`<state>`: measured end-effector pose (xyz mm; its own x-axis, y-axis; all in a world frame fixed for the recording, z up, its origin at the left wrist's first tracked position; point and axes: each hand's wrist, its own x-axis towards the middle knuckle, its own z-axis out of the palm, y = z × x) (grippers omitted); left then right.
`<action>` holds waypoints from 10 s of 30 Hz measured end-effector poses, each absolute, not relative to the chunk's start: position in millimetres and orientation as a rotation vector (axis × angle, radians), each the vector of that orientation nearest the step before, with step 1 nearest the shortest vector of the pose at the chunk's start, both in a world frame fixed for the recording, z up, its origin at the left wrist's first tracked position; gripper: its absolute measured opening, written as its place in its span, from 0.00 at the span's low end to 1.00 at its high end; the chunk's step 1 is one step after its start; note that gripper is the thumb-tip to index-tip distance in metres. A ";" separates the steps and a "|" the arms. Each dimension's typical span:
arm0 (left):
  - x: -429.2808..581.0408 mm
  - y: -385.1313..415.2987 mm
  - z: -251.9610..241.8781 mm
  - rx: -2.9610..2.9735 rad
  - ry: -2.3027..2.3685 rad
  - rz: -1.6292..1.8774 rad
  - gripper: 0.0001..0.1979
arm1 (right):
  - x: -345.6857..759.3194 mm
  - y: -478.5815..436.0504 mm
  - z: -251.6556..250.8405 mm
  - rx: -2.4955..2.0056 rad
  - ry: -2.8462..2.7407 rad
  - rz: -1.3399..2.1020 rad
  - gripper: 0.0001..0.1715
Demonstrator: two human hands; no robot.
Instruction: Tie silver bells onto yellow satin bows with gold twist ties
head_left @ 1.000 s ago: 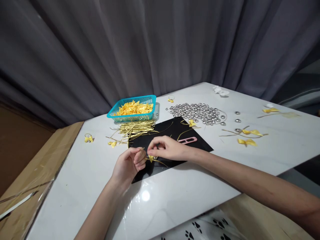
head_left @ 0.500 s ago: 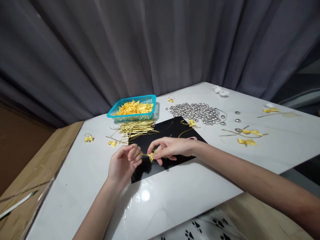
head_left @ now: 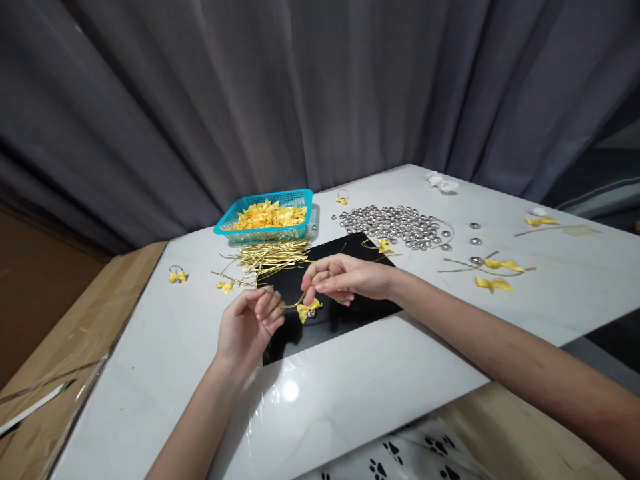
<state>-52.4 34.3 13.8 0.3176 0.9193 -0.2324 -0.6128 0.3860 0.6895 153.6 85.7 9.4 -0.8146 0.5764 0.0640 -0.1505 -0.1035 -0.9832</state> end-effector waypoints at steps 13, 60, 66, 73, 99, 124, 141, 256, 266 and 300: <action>-50.8 33.2 11.2 0.821 0.807 0.822 0.17 | 146.0 81.6 7.2 -0.645 -1.577 1.939 0.08; -40.0 26.1 9.3 1.083 0.964 0.735 0.12 | 130.4 66.1 -1.4 -0.588 -1.552 1.902 0.12; -40.6 27.2 4.7 1.087 0.925 0.756 0.13 | 128.6 64.2 -0.2 -0.624 -1.542 1.891 0.10; -38.6 26.0 4.4 1.097 0.999 0.802 0.14 | 126.5 63.4 0.5 -0.621 -1.532 1.873 0.08; -38.9 26.9 4.0 1.058 0.879 0.743 0.15 | 123.2 60.0 1.1 -0.693 -1.502 1.802 0.07; -40.1 25.5 3.6 1.145 0.956 0.732 0.15 | 129.1 62.7 6.7 -0.855 -1.598 1.789 0.09; -39.3 27.6 2.5 1.103 0.964 0.650 0.15 | 126.0 58.0 10.7 -0.925 -1.603 1.787 0.10; -36.2 26.4 -1.1 1.236 1.175 0.795 0.11 | 126.6 64.3 0.8 -1.028 -1.478 1.848 0.07; -34.6 26.8 0.2 1.111 1.154 0.736 0.11 | 124.1 58.6 2.5 -1.056 -1.526 1.815 0.10; -38.6 30.7 0.7 1.395 1.377 0.918 0.11 | 126.9 63.1 8.5 -0.969 -1.790 1.446 0.06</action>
<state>-38.6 30.7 0.7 0.0885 0.9909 -0.1015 0.2876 0.0721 0.9550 126.9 63.1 8.5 -0.5283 0.8486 0.0264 0.1523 0.1254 -0.9804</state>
